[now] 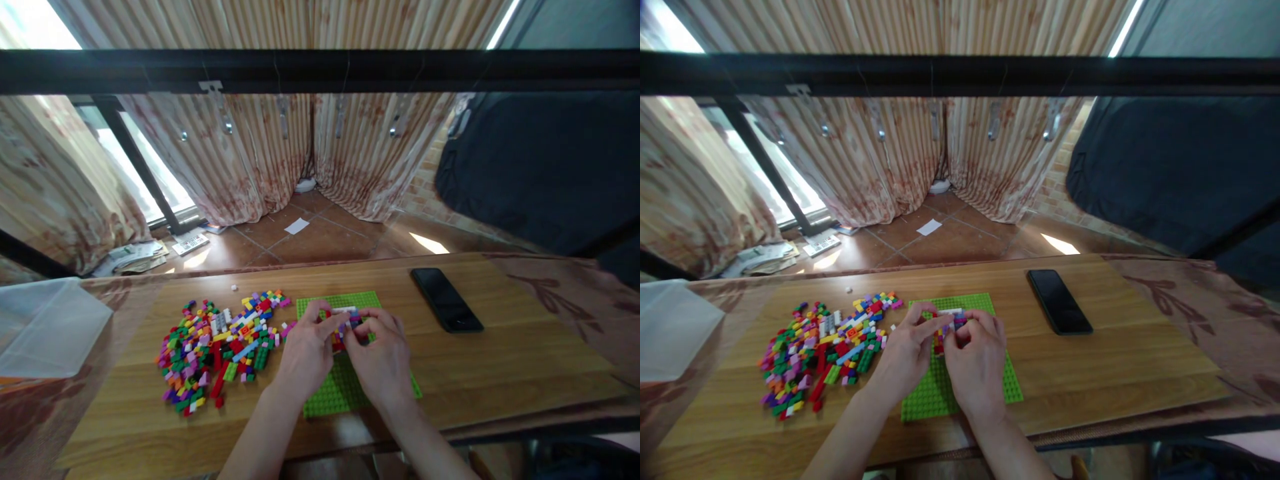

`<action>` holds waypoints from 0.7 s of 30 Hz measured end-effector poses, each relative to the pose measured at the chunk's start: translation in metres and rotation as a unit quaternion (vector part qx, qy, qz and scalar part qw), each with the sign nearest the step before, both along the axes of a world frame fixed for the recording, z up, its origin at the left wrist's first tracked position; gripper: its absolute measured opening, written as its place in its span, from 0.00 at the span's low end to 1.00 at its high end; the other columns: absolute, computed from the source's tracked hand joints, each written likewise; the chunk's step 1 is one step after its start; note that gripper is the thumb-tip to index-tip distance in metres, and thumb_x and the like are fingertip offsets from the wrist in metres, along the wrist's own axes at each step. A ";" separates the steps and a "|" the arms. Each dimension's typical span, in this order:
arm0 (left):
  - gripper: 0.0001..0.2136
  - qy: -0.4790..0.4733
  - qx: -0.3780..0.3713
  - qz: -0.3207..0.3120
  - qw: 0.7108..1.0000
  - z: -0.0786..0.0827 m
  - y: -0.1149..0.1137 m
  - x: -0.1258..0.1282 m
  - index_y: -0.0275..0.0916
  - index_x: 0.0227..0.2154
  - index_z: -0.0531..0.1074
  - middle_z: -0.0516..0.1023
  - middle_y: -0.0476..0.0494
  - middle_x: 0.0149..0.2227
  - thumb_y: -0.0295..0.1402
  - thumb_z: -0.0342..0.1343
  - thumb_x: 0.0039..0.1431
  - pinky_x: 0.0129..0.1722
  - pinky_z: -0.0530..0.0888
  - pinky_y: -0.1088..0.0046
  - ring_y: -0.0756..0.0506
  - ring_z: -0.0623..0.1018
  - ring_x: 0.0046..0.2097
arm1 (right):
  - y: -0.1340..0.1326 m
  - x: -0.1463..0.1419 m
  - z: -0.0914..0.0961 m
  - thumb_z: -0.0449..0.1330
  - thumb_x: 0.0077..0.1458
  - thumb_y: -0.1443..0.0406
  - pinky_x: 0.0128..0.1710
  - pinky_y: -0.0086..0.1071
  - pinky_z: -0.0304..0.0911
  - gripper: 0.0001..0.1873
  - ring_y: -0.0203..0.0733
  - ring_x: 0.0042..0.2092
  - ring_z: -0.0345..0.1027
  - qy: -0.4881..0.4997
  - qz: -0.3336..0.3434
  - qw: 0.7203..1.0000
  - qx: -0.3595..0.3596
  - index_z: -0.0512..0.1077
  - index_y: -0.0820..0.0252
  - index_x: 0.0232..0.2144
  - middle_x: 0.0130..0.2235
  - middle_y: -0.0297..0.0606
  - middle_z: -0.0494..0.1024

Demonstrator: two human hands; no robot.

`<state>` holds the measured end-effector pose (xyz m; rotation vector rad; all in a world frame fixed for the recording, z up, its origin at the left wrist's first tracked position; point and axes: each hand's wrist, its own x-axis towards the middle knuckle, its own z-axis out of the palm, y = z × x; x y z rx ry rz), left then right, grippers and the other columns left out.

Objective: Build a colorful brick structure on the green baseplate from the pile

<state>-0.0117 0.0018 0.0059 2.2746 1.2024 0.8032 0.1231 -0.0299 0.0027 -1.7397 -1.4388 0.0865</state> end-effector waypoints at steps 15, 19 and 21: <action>0.25 0.060 -0.017 0.036 0.997 0.005 -0.003 0.006 0.54 0.53 0.70 0.66 0.45 0.50 0.20 0.44 0.58 0.33 0.72 0.76 0.52 0.74 0.34 | 0.001 0.002 0.002 0.60 0.50 0.65 0.45 0.41 0.59 0.13 0.47 0.42 0.65 0.027 0.007 1.000 -0.013 0.65 0.57 0.16 0.36 0.41 0.75; 0.24 0.054 -0.021 0.046 0.997 0.005 -0.003 0.009 0.54 0.51 0.72 0.66 0.46 0.50 0.21 0.45 0.58 0.33 0.71 0.76 0.52 0.74 0.33 | 0.001 0.003 0.001 0.59 0.50 0.65 0.45 0.41 0.59 0.13 0.46 0.42 0.66 0.024 0.009 1.000 -0.015 0.65 0.57 0.16 0.36 0.41 0.75; 0.24 0.053 -0.020 0.057 0.997 0.005 -0.004 0.010 0.53 0.50 0.73 0.67 0.46 0.50 0.21 0.45 0.58 0.33 0.71 0.76 0.52 0.74 0.34 | 0.002 0.003 0.001 0.59 0.50 0.65 0.45 0.41 0.59 0.13 0.46 0.42 0.66 0.029 0.007 0.999 -0.018 0.65 0.57 0.16 0.36 0.41 0.75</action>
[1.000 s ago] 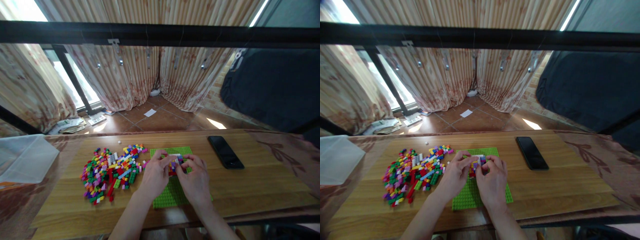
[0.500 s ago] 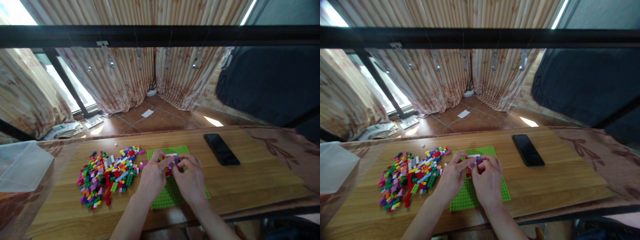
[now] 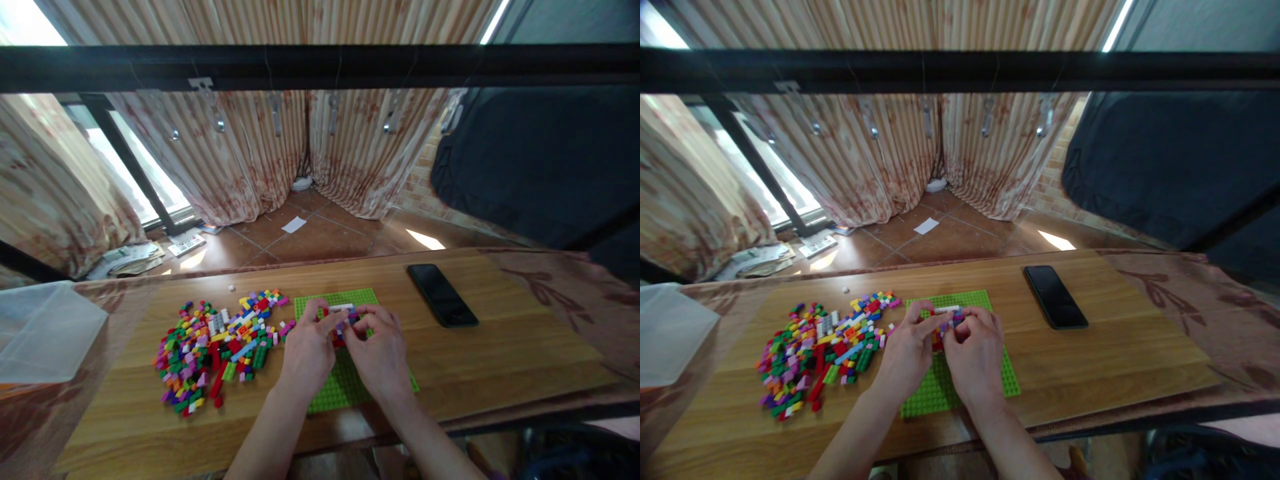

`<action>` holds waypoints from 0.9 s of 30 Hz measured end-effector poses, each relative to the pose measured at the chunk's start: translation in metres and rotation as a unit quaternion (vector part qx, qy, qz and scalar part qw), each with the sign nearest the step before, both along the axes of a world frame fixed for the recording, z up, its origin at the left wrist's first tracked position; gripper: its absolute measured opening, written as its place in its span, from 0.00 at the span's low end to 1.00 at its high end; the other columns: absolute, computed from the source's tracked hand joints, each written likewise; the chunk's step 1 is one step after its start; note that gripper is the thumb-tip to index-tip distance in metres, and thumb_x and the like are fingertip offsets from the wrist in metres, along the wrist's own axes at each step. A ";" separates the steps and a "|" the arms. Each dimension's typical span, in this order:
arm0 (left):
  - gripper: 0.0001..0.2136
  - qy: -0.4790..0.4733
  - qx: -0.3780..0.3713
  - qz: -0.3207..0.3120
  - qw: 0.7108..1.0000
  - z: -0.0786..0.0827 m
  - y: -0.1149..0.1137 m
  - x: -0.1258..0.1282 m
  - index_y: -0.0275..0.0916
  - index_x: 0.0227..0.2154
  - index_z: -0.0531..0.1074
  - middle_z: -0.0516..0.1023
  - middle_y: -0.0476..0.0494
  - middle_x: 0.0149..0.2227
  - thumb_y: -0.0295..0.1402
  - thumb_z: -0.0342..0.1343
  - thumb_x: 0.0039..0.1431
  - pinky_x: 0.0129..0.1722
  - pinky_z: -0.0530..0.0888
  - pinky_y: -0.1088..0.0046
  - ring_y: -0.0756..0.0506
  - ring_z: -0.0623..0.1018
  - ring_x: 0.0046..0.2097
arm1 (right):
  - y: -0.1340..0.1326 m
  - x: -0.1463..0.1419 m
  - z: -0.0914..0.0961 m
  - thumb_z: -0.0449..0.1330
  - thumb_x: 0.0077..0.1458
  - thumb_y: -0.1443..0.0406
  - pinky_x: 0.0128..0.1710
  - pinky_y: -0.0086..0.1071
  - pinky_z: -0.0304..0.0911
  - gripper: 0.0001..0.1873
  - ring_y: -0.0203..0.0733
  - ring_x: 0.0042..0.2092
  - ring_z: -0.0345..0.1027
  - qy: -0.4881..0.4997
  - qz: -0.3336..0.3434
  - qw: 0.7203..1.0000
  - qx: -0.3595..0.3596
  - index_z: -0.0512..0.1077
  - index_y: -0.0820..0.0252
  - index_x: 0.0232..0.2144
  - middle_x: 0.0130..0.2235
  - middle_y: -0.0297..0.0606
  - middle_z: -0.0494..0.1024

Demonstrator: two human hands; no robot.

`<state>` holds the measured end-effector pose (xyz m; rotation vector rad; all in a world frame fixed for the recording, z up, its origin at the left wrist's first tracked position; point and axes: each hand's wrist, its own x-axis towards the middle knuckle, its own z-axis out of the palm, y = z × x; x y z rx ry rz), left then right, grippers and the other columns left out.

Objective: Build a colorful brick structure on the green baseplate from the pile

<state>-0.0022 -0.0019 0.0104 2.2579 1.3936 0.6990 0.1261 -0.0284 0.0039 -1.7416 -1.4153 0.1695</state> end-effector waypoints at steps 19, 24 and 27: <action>0.27 -0.173 0.000 0.013 0.985 -0.006 0.001 -0.001 0.47 0.45 0.77 0.68 0.44 0.51 0.13 0.43 0.53 0.45 0.73 0.72 0.51 0.75 0.42 | 0.006 0.025 -0.009 0.58 0.52 0.51 0.35 0.33 0.65 0.19 0.43 0.37 0.71 0.298 0.002 0.954 -0.028 0.74 0.60 0.23 0.36 0.41 0.78; 0.24 -0.206 0.028 0.075 0.975 -0.004 0.005 -0.012 0.43 0.45 0.76 0.71 0.42 0.48 0.15 0.45 0.54 0.44 0.73 0.71 0.48 0.75 0.45 | 0.006 0.025 -0.015 0.62 0.47 0.51 0.38 0.35 0.66 0.17 0.42 0.37 0.72 0.312 0.006 0.949 -0.048 0.73 0.60 0.27 0.37 0.40 0.78; 0.23 -0.213 0.036 0.113 0.970 -0.002 0.010 -0.024 0.42 0.46 0.75 0.73 0.43 0.45 0.16 0.45 0.53 0.44 0.73 0.71 0.48 0.75 0.45 | 0.005 0.025 -0.022 0.65 0.43 0.53 0.42 0.39 0.66 0.17 0.45 0.41 0.72 0.278 0.029 0.958 -0.067 0.73 0.60 0.31 0.41 0.43 0.77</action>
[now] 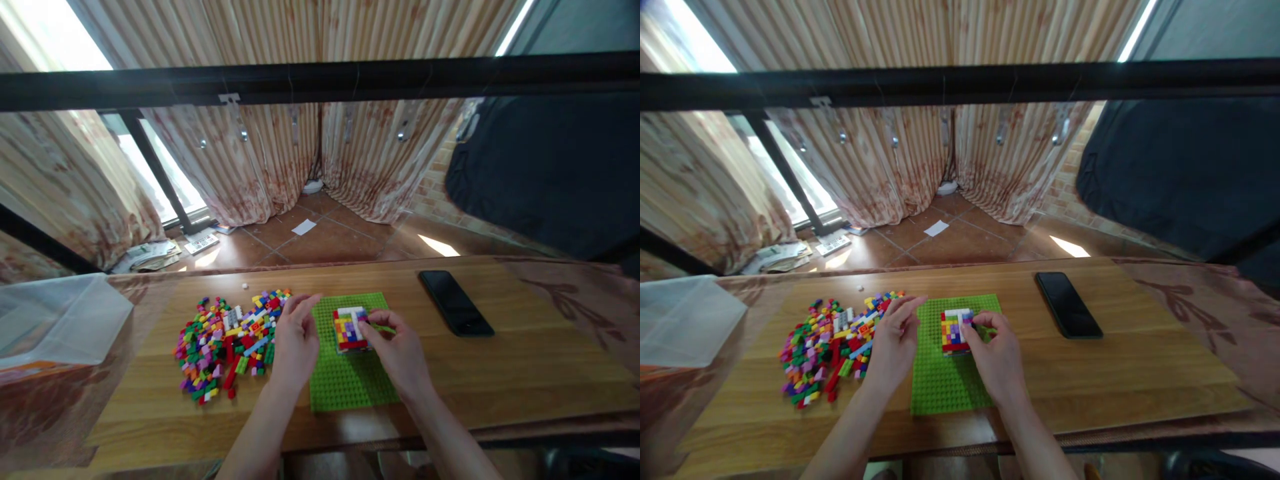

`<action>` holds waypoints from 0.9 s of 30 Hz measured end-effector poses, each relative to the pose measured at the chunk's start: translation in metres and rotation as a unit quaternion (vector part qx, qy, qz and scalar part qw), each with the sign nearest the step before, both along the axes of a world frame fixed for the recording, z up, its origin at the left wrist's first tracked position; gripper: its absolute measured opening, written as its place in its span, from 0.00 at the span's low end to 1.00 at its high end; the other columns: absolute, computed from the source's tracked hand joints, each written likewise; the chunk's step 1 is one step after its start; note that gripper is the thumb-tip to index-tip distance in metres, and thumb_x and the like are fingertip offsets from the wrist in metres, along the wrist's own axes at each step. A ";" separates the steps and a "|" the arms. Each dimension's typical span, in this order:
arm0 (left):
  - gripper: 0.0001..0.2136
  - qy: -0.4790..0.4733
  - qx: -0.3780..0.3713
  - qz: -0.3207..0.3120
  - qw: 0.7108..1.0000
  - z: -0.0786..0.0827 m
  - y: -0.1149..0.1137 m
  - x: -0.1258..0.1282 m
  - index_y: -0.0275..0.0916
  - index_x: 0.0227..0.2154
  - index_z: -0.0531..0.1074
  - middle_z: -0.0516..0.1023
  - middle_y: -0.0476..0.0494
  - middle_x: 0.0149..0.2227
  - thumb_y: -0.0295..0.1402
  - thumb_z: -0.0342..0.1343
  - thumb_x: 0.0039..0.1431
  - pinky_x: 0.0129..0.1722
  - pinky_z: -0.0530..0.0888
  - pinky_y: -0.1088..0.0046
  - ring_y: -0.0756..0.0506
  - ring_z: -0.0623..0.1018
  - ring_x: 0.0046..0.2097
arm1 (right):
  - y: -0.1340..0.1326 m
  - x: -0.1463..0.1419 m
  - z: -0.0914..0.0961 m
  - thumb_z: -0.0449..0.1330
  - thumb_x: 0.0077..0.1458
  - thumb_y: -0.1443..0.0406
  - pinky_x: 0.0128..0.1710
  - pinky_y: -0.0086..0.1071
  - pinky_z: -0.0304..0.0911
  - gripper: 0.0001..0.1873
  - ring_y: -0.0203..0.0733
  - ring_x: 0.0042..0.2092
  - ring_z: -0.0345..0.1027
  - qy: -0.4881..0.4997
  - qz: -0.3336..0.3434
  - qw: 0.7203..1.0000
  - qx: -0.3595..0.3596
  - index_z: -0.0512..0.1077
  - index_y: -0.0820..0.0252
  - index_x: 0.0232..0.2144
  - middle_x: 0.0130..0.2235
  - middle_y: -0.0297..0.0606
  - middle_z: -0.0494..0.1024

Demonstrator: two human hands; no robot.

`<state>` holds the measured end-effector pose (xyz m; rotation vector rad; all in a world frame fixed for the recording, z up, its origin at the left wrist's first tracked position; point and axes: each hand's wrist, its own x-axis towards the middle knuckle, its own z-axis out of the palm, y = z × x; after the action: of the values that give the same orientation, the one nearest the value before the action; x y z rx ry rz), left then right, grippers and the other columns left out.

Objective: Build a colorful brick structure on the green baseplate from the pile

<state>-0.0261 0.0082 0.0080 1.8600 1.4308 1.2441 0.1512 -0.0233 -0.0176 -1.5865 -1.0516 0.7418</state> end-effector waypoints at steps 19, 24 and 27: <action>0.15 0.161 -0.156 0.171 0.959 0.007 0.003 -0.132 0.40 0.39 0.80 0.79 0.45 0.30 0.24 0.51 0.53 0.37 0.70 0.73 0.48 0.75 0.32 | 0.002 0.005 0.000 0.70 0.34 0.51 0.40 0.40 0.65 0.19 0.47 0.37 0.73 0.036 0.019 0.998 -0.046 0.75 0.58 0.24 0.36 0.41 0.80; 0.15 0.235 -0.182 0.147 0.944 0.003 0.002 -0.135 0.43 0.40 0.80 0.80 0.44 0.35 0.25 0.53 0.52 0.41 0.70 0.71 0.46 0.76 0.35 | 0.004 0.011 -0.006 0.67 0.41 0.52 0.43 0.39 0.65 0.15 0.46 0.41 0.71 0.069 -0.026 0.997 -0.013 0.74 0.56 0.24 0.38 0.40 0.79; 0.14 0.261 -0.182 0.146 0.937 0.005 0.003 -0.132 0.44 0.40 0.80 0.80 0.43 0.38 0.27 0.53 0.53 0.41 0.69 0.72 0.46 0.77 0.37 | 0.006 0.011 -0.010 0.66 0.44 0.54 0.39 0.36 0.65 0.13 0.43 0.38 0.71 0.059 -0.040 0.997 0.041 0.75 0.56 0.26 0.34 0.37 0.79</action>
<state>-0.1582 0.0111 0.0134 1.8284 2.1148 0.5433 0.1623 -0.0176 -0.0272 -1.4866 -0.9161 0.7200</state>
